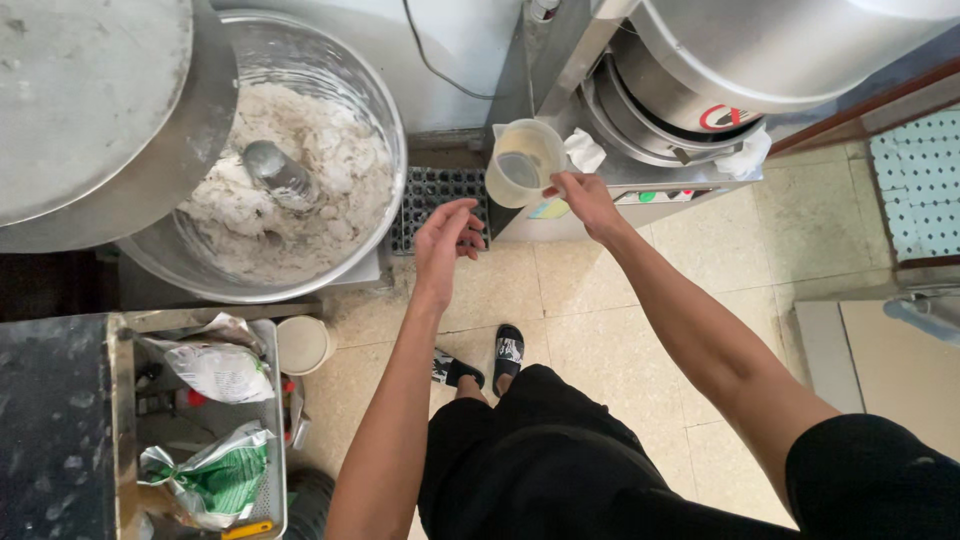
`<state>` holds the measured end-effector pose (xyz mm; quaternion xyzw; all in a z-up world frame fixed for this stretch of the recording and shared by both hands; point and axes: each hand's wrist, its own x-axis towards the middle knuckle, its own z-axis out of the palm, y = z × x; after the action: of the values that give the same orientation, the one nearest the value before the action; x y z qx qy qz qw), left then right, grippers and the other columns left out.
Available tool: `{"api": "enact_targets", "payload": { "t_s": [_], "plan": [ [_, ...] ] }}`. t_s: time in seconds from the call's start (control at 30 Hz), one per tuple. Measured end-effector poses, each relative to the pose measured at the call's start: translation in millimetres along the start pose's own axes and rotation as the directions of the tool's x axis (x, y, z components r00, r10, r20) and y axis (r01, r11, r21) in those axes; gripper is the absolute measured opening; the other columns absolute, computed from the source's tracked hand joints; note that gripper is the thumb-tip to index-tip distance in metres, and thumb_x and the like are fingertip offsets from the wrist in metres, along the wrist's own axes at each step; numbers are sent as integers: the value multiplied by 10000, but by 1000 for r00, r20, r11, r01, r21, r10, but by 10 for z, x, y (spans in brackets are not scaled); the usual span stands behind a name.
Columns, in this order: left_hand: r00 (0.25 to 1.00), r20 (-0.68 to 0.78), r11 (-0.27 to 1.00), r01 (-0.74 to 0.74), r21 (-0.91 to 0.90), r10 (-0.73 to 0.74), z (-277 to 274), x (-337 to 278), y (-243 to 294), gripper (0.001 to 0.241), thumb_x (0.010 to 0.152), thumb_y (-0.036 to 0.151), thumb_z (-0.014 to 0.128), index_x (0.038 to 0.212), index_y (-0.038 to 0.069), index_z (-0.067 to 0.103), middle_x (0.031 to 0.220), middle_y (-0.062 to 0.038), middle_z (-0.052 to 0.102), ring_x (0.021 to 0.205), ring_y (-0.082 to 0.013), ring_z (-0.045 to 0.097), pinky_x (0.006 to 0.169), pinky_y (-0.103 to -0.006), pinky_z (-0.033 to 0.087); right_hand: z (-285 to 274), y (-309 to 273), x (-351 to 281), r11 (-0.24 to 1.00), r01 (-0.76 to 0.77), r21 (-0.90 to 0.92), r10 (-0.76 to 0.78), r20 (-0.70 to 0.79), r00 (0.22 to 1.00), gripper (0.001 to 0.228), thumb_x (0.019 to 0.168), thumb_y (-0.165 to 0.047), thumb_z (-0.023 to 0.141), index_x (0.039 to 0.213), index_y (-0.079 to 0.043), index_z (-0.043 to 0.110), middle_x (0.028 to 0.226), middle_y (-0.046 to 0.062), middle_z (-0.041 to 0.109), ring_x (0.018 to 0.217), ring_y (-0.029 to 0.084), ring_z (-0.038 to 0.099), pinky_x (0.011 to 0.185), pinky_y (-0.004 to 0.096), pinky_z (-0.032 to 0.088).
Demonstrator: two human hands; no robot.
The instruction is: The person fills a measuring cup with water at a sink, then walks to a kitchen area and pours the water into a large dough mixer. They handle two small blue packets, placing them into a container. The person then wipes two perforated metal trays with a cloth and washes a steel wool scrubber under running water.
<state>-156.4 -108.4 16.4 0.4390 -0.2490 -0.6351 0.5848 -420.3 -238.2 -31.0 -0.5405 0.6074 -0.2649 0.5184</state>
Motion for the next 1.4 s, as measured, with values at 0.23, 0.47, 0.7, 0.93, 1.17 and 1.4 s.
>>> {"api": "enact_targets", "payload": {
  "t_s": [0.23, 0.47, 0.7, 0.93, 1.17, 1.4],
  "plan": [
    [998, -62, 998, -20, 62, 24, 306, -86, -43, 295, 1014, 248, 604, 1222, 52, 680, 933, -46, 693, 731, -121, 646, 605, -270, 502, -562, 768, 300, 991, 2, 136, 16, -128, 992, 445, 901, -360, 629, 1006, 55, 747, 868, 44, 752, 700, 65, 480, 654, 249, 400],
    [990, -139, 990, 1, 139, 19, 611, -265, -214, 295, 1015, 250, 608, 1219, 52, 684, 924, -49, 696, 738, -119, 651, 604, -264, 500, -797, 911, 598, 993, -24, 111, 43, -171, 984, 505, 884, -429, 631, 954, 52, 769, 754, 24, 656, 666, 92, 437, 623, 286, 357],
    [980, -195, 988, -7, 154, 38, 820, -320, -254, 303, 999, 244, 611, 1226, 59, 686, 927, -52, 705, 729, -127, 660, 601, -265, 504, -911, 850, 719, 999, -44, 26, 48, -157, 986, 528, 876, -490, 661, 918, 17, 804, 681, 6, 543, 674, 121, 468, 669, 282, 404],
    [960, -269, 984, -35, 176, 82, 754, -425, -261, 293, 1006, 247, 605, 1196, 42, 694, 898, -50, 707, 710, -115, 655, 590, -264, 503, -896, 654, 464, 996, 54, -75, -74, -297, 952, 507, 970, -488, 622, 985, 11, 712, 793, 88, 700, 770, 204, 642, 768, 358, 494],
    [903, -362, 971, -194, 141, 233, 344, -482, -341, 287, 1046, 274, 564, 1119, 43, 718, 817, -19, 683, 645, -81, 615, 547, -235, 456, -468, 152, -288, 563, 603, -566, -824, -332, 459, 240, 1051, -87, 652, 1269, 9, 630, 1254, 203, 607, 1191, 348, 558, 1005, 439, 461],
    [872, -377, 950, -278, 145, 313, -131, -914, -354, 303, 1072, 289, 547, 1092, 42, 720, 794, 1, 675, 613, -61, 589, 520, -224, 429, 785, -499, -657, 780, 618, -95, -625, -71, 778, 210, 1011, -219, 708, 1087, -23, 700, 915, 96, 694, 802, 135, 626, 736, 291, 519]
  ]
}}
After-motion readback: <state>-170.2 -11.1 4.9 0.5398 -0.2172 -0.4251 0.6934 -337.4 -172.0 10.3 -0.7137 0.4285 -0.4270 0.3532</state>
